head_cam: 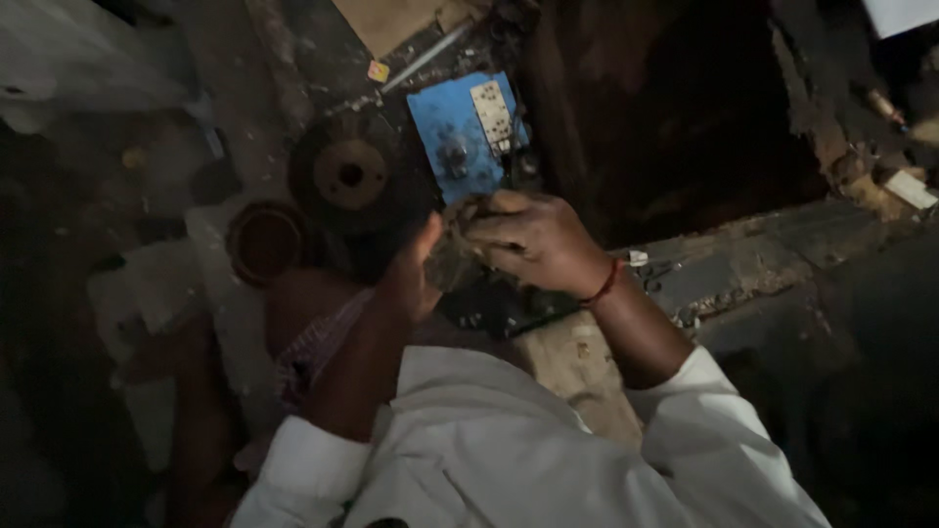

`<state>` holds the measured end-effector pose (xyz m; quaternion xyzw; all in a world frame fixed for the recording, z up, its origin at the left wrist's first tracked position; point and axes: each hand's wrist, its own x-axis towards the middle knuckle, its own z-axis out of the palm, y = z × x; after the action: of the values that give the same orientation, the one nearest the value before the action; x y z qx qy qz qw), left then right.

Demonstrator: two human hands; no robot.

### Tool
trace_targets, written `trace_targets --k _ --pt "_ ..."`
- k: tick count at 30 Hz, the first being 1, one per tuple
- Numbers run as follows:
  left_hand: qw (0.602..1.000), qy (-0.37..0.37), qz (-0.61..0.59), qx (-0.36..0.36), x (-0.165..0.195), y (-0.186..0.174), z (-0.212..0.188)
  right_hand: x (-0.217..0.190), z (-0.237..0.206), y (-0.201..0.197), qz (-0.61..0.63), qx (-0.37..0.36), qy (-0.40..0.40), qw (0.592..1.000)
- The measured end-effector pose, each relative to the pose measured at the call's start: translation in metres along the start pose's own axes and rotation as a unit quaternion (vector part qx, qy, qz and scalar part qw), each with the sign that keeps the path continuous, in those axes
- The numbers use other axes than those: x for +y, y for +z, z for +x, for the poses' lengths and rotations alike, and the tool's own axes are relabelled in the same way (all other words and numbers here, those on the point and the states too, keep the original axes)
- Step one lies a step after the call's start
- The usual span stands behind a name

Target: The person sits on the floor and works on a perforated circular metal component, fitting small parts into it by hand and turning it over. They briefly reach aside to move items, then continue fitting and pressing parts into the disc.

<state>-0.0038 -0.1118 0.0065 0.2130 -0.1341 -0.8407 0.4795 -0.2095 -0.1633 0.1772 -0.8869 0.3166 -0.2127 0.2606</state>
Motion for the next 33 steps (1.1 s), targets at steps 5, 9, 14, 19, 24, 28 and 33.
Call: trace_targets --k 5,9,14,19,24,28,33 --pt "0.967 -0.007 0.111 0.228 0.006 -0.022 0.01 0.039 -0.012 -0.018 0.056 -0.024 0.037 0.997" --pt "0.943 0.097 0.277 0.16 0.01 -0.008 0.01 0.04 -0.025 -0.031 0.24 -0.018 0.102 0.965" --pt "0.92 0.161 0.339 0.112 0.016 0.044 0.004 0.006 -0.008 -0.02 0.129 0.002 0.093 0.987" --pt "0.876 0.21 0.41 0.143 0.022 0.073 -0.002 -0.027 0.003 0.002 -0.079 0.035 0.049 0.995" --pt "0.842 0.226 0.458 0.173 0.019 0.071 -0.003 -0.032 0.009 0.023 -0.192 0.008 0.031 0.981" --pt "0.87 0.219 0.385 0.216 0.023 0.066 -0.001 -0.026 0.009 0.027 -0.206 -0.014 0.002 0.978" --pt "0.861 0.224 0.398 0.223 0.033 0.06 -0.007 -0.019 -0.001 0.01 -0.122 -0.009 0.062 0.991"
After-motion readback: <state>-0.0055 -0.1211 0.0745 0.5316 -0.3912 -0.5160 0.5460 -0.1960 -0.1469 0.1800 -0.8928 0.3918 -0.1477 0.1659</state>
